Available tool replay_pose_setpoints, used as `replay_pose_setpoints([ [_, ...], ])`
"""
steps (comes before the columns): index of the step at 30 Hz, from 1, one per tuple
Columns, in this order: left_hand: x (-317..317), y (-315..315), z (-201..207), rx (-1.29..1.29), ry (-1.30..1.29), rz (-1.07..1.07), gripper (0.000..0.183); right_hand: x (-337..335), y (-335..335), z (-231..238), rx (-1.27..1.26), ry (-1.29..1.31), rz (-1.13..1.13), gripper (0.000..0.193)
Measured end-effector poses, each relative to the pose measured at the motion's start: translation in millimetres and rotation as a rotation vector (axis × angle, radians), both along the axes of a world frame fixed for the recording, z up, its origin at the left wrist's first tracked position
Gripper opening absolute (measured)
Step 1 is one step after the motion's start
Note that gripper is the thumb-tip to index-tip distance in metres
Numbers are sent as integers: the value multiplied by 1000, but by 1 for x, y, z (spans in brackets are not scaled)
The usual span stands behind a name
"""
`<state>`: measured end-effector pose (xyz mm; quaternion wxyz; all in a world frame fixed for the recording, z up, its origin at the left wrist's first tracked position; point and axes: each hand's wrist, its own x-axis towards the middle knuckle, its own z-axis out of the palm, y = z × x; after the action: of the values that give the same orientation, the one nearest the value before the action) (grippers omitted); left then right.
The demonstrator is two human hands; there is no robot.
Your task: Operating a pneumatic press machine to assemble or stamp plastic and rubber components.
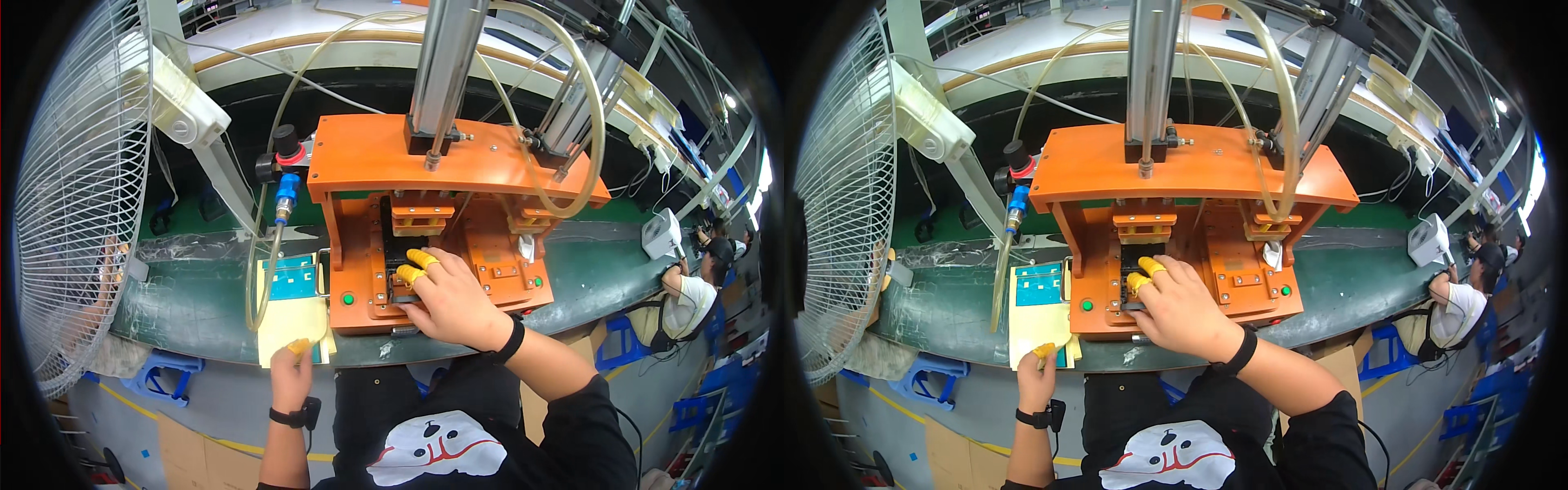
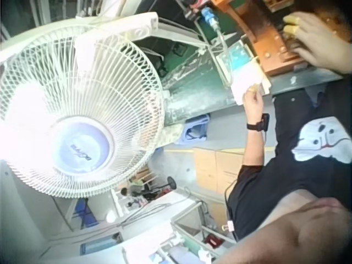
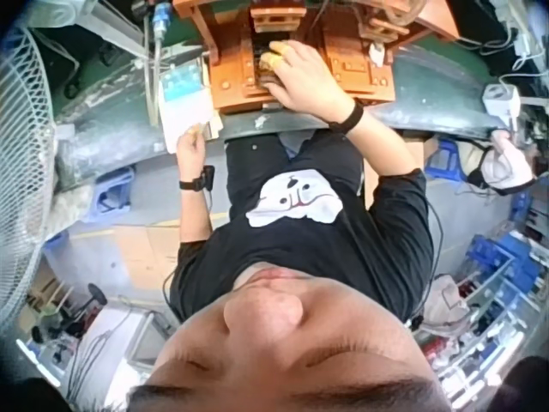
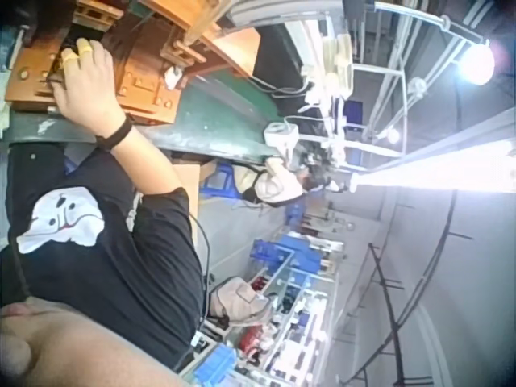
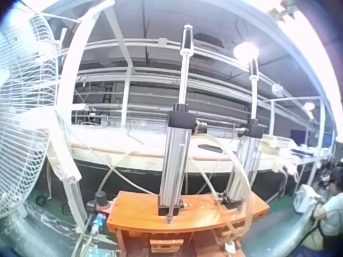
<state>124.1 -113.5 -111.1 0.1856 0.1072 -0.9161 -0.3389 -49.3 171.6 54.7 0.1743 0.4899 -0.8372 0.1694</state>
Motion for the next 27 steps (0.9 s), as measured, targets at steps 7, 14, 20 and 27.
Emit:
replay_pose_setpoints([
  [7,-15,-10,-20,635,112,186,19,-1,-1,3,177,-125,-115,66],
  [14,-14,-24,-11,869,327,228,20,9,-18,15,226,-54,-85,66],
  [20,-4,-18,5,911,392,246,18,74,-42,-30,-176,-278,295,59],
  [27,24,-7,4,780,411,284,19,78,-84,-67,-147,-657,3,64],
])
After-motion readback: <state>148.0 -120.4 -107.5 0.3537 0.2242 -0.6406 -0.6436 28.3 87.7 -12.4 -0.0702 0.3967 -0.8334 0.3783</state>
